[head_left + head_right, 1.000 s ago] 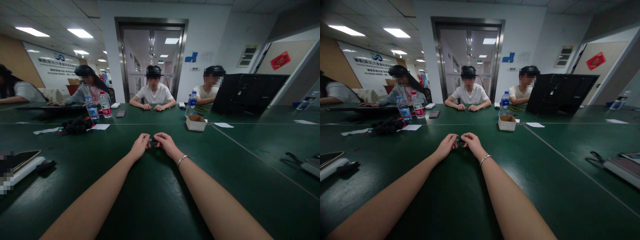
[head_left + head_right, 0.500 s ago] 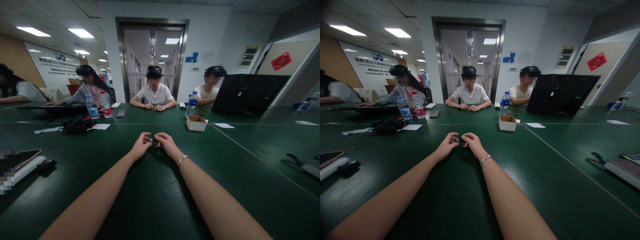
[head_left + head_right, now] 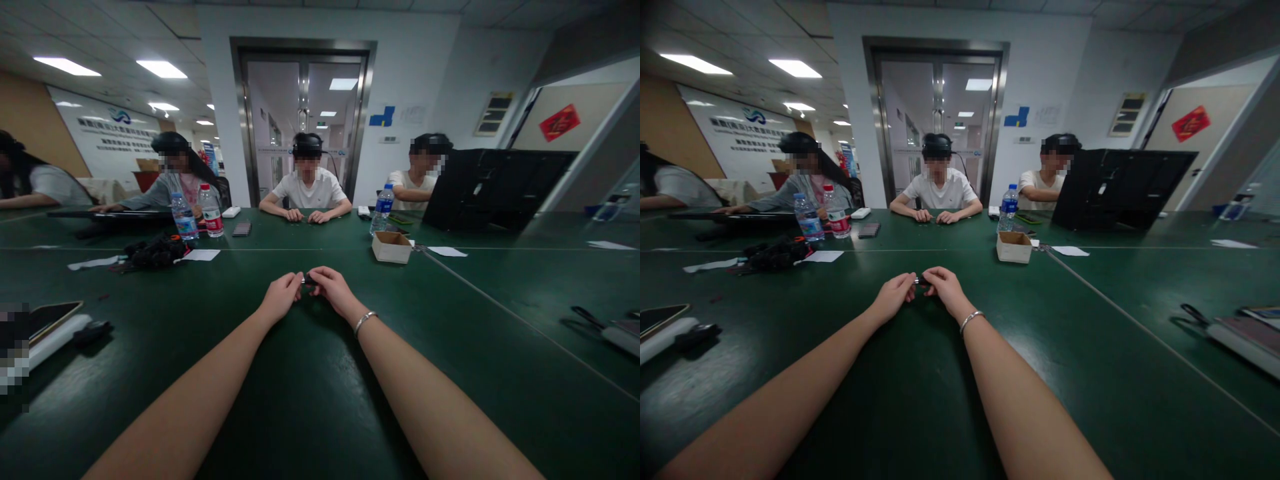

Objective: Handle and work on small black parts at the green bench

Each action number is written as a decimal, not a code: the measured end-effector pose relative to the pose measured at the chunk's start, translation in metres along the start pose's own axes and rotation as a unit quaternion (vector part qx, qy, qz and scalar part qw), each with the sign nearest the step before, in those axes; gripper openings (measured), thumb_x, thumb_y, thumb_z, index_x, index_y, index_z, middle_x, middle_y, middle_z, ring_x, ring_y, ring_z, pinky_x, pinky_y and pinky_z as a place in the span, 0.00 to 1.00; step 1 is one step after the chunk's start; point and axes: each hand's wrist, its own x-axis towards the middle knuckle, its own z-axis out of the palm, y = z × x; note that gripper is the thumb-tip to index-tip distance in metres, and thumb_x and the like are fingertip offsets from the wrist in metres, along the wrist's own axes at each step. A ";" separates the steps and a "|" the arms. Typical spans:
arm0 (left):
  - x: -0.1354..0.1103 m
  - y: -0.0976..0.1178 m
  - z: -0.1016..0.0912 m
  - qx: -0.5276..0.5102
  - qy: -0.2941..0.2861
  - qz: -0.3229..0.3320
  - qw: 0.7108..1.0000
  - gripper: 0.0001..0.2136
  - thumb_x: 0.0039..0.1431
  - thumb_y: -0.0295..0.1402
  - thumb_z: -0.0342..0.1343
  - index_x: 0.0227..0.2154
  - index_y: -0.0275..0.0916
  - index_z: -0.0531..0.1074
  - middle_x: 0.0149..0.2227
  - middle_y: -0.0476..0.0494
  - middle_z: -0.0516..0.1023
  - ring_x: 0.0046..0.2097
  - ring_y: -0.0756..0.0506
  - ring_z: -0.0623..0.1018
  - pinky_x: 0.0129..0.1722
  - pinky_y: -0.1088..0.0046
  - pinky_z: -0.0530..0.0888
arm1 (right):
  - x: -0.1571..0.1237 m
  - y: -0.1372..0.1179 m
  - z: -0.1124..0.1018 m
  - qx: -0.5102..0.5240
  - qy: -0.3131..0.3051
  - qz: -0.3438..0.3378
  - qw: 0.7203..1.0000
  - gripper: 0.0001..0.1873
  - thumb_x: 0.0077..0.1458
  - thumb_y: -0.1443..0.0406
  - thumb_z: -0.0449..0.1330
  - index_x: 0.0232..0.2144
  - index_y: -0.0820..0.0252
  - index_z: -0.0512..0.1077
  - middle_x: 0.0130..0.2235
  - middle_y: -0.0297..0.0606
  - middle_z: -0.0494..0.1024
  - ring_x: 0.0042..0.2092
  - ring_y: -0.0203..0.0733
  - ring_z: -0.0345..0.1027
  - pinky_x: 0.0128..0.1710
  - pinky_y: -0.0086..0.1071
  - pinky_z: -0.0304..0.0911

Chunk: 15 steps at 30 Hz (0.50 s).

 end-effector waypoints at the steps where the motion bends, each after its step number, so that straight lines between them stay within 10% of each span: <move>1: 0.000 0.000 0.000 0.007 -0.008 0.010 1.000 0.14 0.55 0.45 0.48 0.26 0.39 0.67 0.22 0.51 0.71 0.26 0.49 0.71 0.29 0.74 0.67 | 0.000 0.000 0.000 0.003 0.002 -0.001 1.000 0.16 0.38 0.57 0.67 0.28 0.61 0.72 0.24 0.30 0.74 0.19 0.28 0.60 0.26 0.29 0.64; 10: 0.000 0.000 -0.002 -0.001 -0.003 0.012 1.000 0.12 0.53 0.44 0.50 0.31 0.40 0.68 0.26 0.51 0.72 0.27 0.50 0.71 0.29 0.75 0.67 | 0.001 0.002 -0.001 0.006 -0.001 -0.001 1.000 0.16 0.39 0.57 0.67 0.28 0.61 0.72 0.25 0.31 0.74 0.19 0.28 0.61 0.26 0.29 0.63; 15: 0.001 0.002 -0.002 0.050 0.003 -0.023 0.998 0.24 0.57 0.51 0.40 0.17 0.38 0.65 0.19 0.49 0.68 0.24 0.48 0.70 0.29 0.73 0.65 | 0.001 0.000 0.000 -0.016 -0.012 0.005 1.000 0.16 0.38 0.57 0.67 0.28 0.61 0.72 0.27 0.32 0.75 0.20 0.28 0.62 0.23 0.27 0.61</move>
